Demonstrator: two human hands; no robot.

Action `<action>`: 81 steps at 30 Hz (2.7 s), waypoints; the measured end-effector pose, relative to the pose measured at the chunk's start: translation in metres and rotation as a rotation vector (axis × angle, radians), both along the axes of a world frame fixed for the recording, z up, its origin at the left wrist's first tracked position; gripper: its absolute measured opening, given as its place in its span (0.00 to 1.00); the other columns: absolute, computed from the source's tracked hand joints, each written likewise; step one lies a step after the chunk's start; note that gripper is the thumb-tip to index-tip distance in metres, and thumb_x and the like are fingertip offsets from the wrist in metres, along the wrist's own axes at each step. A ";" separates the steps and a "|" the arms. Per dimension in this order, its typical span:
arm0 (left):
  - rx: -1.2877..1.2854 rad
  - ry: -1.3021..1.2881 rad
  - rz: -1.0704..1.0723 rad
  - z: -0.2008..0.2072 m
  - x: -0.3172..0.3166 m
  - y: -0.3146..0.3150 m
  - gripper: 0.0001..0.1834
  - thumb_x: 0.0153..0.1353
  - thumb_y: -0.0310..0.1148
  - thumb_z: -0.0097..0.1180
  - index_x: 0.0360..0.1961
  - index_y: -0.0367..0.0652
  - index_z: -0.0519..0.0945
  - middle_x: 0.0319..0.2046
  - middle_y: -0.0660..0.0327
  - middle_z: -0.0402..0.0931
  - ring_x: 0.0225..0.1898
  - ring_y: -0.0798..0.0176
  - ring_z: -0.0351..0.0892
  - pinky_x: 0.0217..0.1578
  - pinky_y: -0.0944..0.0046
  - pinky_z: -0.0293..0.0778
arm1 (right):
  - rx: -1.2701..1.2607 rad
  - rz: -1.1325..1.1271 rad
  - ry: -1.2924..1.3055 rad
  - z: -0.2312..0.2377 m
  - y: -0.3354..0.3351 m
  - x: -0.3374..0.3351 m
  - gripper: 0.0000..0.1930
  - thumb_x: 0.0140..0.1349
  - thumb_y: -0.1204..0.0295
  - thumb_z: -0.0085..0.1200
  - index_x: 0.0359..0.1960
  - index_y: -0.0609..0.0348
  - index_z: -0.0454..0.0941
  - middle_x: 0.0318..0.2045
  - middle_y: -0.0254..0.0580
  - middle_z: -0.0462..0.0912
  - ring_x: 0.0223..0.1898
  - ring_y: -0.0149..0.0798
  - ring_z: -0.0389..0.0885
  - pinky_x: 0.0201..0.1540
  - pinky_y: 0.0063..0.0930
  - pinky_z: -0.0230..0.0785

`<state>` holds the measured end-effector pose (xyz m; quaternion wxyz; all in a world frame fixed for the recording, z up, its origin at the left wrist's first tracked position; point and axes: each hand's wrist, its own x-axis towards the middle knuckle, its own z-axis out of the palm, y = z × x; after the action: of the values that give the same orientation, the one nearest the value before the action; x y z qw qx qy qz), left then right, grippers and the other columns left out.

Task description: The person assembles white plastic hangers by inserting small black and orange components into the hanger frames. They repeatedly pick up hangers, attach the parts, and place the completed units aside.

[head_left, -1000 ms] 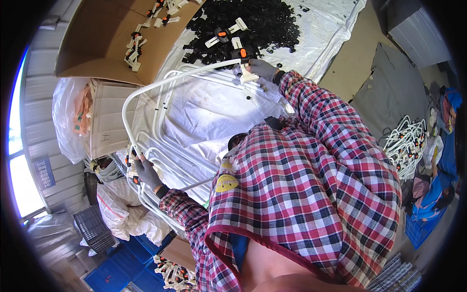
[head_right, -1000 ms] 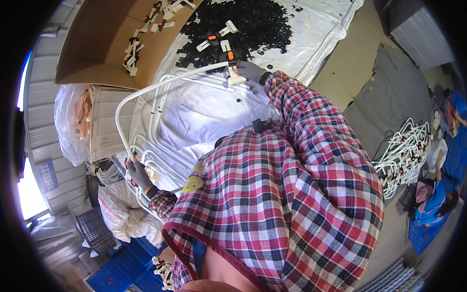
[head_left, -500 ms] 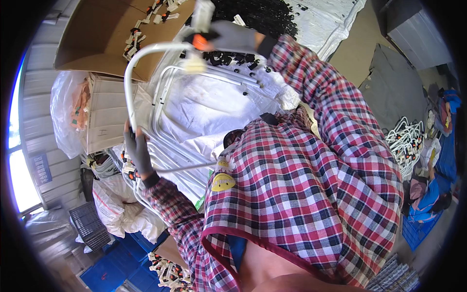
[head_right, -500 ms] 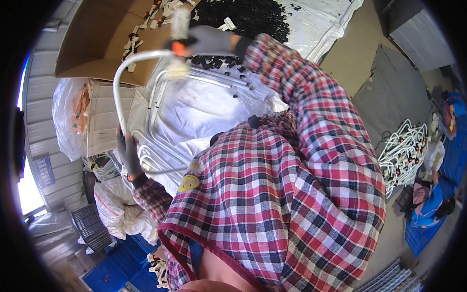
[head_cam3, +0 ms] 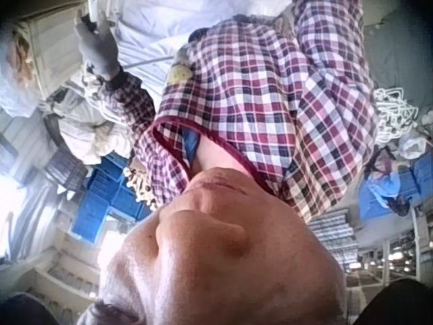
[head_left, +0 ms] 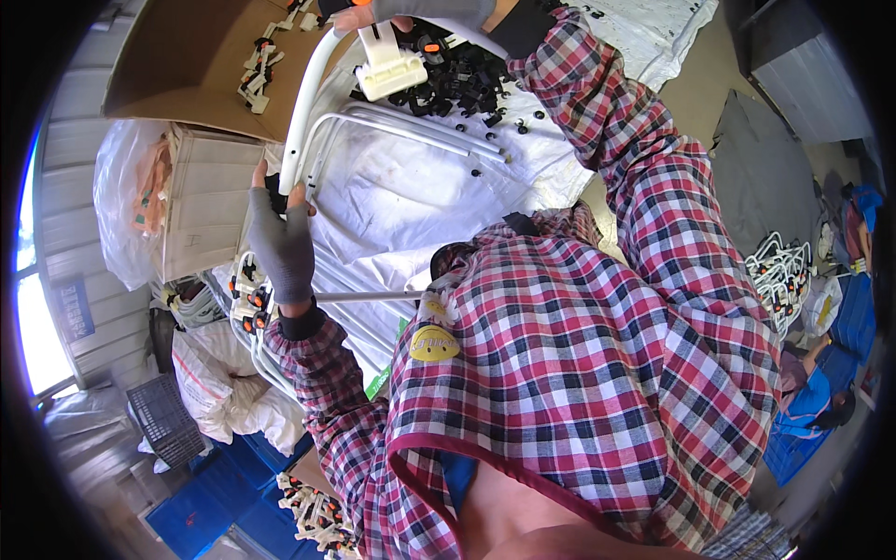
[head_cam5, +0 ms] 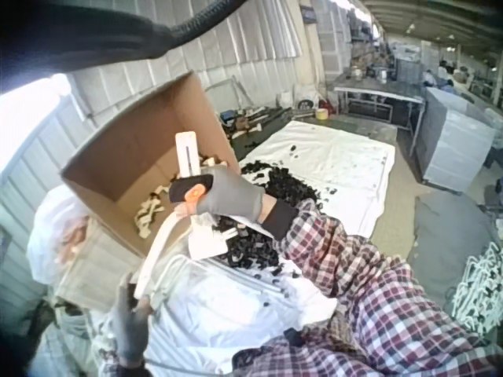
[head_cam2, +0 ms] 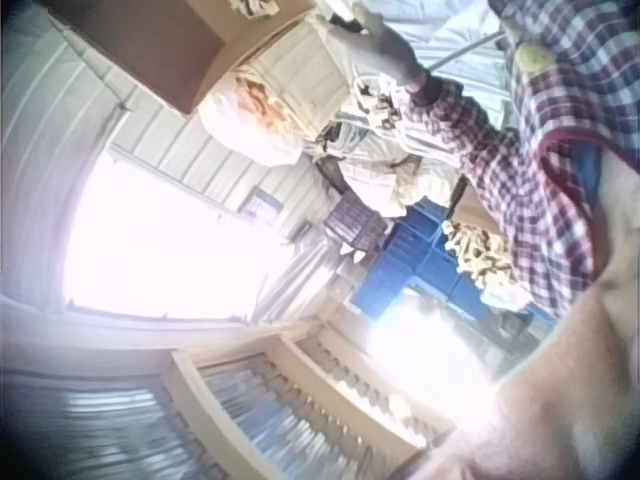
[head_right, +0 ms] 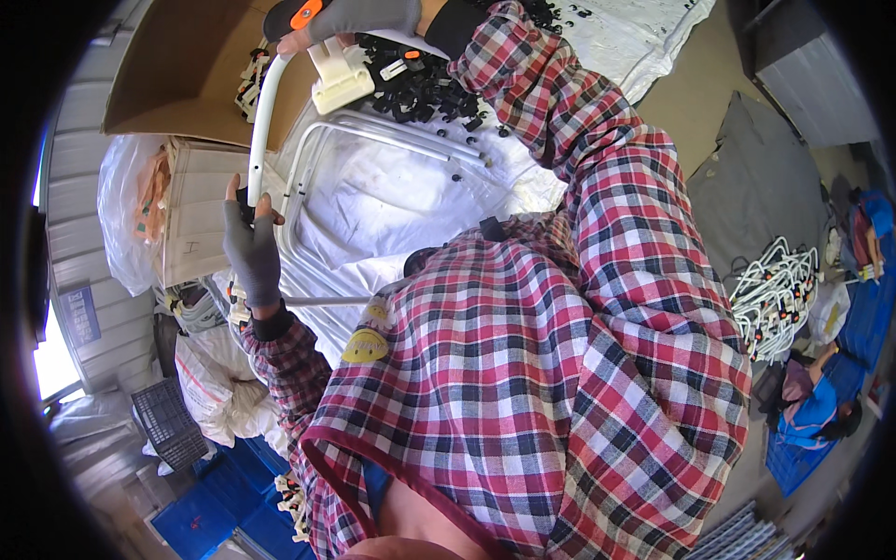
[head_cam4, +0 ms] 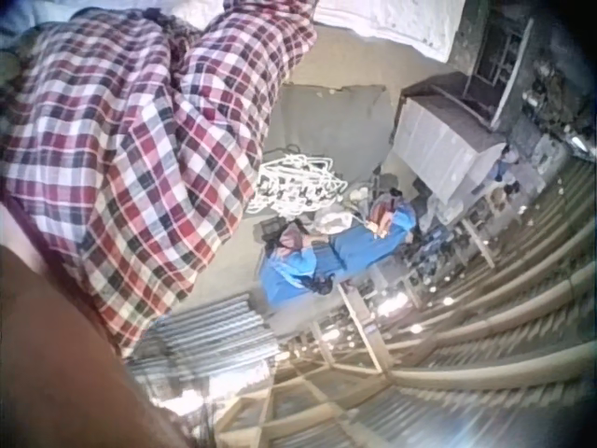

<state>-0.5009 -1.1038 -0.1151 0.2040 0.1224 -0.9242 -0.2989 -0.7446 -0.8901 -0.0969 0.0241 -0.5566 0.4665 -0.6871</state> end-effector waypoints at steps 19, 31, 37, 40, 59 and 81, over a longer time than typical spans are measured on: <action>0.078 -0.118 -0.162 -0.001 -0.025 0.027 0.35 0.62 0.27 0.61 0.69 0.38 0.62 0.29 0.64 0.79 0.24 0.75 0.72 0.25 0.72 0.68 | 0.810 0.017 0.502 0.043 0.002 0.010 0.21 0.54 0.61 0.66 0.44 0.63 0.79 0.39 0.45 0.85 0.40 0.41 0.84 0.45 0.33 0.73; 0.462 -0.104 -0.015 -0.039 0.004 -0.099 0.14 0.59 0.34 0.64 0.42 0.39 0.78 0.25 0.68 0.73 0.22 0.75 0.68 0.25 0.74 0.65 | 0.467 -0.700 -0.236 -0.150 0.023 -0.078 0.20 0.64 0.55 0.54 0.52 0.53 0.81 0.44 0.45 0.86 0.45 0.43 0.85 0.50 0.36 0.75; 0.505 -0.030 0.562 -0.076 0.096 -0.154 0.24 0.62 0.36 0.63 0.58 0.40 0.77 0.29 0.68 0.76 0.17 0.76 0.65 0.18 0.74 0.61 | 1.023 -0.695 -0.238 -0.347 0.069 -0.013 0.12 0.55 0.60 0.55 0.37 0.49 0.84 0.35 0.45 0.87 0.39 0.47 0.85 0.46 0.38 0.76; 0.488 0.020 0.588 -0.085 0.127 -0.157 0.26 0.61 0.35 0.63 0.60 0.41 0.76 0.33 0.67 0.78 0.17 0.76 0.64 0.18 0.75 0.60 | 1.160 -0.797 -0.081 -0.368 0.056 0.019 0.14 0.54 0.60 0.60 0.39 0.51 0.81 0.38 0.47 0.83 0.42 0.50 0.83 0.44 0.41 0.75; 0.474 0.061 0.524 -0.070 0.098 -0.136 0.22 0.60 0.37 0.65 0.53 0.38 0.78 0.27 0.71 0.72 0.19 0.78 0.63 0.19 0.75 0.60 | 1.287 -0.600 0.398 -0.344 0.032 0.031 0.16 0.62 0.69 0.53 0.51 0.41 0.81 0.57 0.40 0.72 0.54 0.44 0.77 0.51 0.40 0.74; 0.454 0.121 0.478 -0.068 0.087 -0.132 0.21 0.60 0.37 0.66 0.52 0.39 0.78 0.25 0.71 0.70 0.19 0.77 0.63 0.20 0.76 0.59 | 0.371 -0.584 -0.796 -0.317 0.040 0.049 0.16 0.66 0.67 0.55 0.52 0.62 0.72 0.40 0.48 0.83 0.43 0.40 0.84 0.44 0.32 0.77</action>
<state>-0.4134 -1.2358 -0.1835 0.2902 0.3601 -0.7655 -0.4475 -0.6955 -0.8503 -0.4141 0.1052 -0.0858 0.6707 -0.7292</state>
